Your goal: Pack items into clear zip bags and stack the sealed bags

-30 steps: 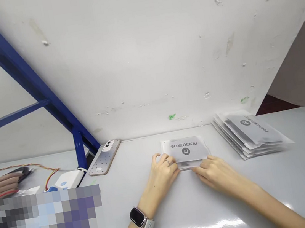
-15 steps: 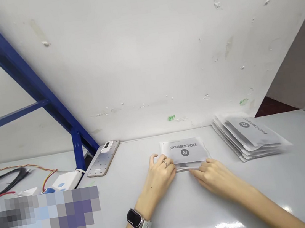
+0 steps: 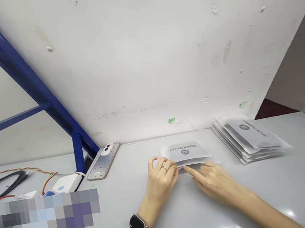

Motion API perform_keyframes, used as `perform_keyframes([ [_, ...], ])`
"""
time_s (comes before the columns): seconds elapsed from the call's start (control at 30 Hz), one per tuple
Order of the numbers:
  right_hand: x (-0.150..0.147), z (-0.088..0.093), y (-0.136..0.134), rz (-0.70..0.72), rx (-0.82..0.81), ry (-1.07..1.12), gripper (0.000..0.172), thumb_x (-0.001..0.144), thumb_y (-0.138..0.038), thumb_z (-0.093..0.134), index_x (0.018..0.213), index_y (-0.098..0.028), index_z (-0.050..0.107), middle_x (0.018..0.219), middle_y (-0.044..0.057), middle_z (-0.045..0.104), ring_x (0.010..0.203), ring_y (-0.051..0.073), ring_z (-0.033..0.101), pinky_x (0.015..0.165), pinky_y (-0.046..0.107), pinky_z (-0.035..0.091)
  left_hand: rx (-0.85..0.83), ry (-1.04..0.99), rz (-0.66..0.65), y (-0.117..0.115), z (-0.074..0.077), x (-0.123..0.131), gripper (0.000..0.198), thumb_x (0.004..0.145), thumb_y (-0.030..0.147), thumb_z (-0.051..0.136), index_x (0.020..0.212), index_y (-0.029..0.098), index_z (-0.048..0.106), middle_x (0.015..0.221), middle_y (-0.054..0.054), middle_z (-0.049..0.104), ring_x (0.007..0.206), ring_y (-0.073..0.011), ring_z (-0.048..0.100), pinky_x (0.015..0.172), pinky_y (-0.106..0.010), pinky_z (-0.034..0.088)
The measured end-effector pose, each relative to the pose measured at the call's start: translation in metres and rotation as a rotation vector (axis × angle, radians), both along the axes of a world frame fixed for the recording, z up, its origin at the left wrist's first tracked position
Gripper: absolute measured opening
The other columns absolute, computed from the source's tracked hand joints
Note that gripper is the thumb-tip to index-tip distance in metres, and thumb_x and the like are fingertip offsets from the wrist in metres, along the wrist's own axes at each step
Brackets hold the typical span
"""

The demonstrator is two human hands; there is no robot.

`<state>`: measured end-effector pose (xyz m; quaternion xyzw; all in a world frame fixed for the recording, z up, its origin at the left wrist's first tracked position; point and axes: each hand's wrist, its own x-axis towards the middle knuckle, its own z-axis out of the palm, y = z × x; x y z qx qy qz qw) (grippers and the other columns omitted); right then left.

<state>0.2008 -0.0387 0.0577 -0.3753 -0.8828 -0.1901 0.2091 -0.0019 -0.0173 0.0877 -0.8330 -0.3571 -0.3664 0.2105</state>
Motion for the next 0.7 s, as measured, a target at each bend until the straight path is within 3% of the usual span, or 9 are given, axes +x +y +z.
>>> perform_keyframes([
  [0.27, -0.004, 0.004, -0.004, -0.08, -0.076, -0.008, 0.03, 0.086, -0.012, 0.044, 0.113, -0.013, 0.058, 0.061, 0.002, 0.061, 0.055, 0.016, 0.056, 0.062, 0.03, 0.042, -0.005, -0.044, -0.005, -0.003, 0.0, 0.003, 0.014, 0.083, 0.009, 0.056, 0.074, 0.02, 0.056, 0.073, 0.004, 0.067, 0.073, -0.0136, 0.059, 0.084, -0.039, 0.035],
  [0.53, -0.003, 0.004, -0.002, -0.182, -0.013, 0.022, 0.036, 0.086, -0.015, 0.045, 0.12, -0.012, 0.055, 0.051, -0.002, 0.058, 0.044, 0.016, 0.053, 0.05, 0.028, 0.03, 0.039, -0.11, 0.036, -0.004, 0.005, 0.002, 0.013, 0.081, 0.008, 0.057, 0.075, 0.02, 0.057, 0.073, 0.004, 0.068, 0.073, -0.0138, 0.061, 0.084, -0.039, 0.035],
  [0.7, -0.005, 0.007, -0.007, -0.21, -0.118, -0.002, 0.016, 0.085, -0.016, 0.047, 0.076, -0.02, 0.061, 0.048, -0.002, 0.057, 0.043, 0.015, 0.052, 0.048, 0.029, 0.021, 0.066, -0.167, 0.092, -0.005, 0.012, 0.0, 0.013, 0.08, 0.01, 0.059, 0.073, 0.021, 0.058, 0.073, 0.004, 0.068, 0.072, -0.0142, 0.062, 0.085, -0.039, 0.034],
])
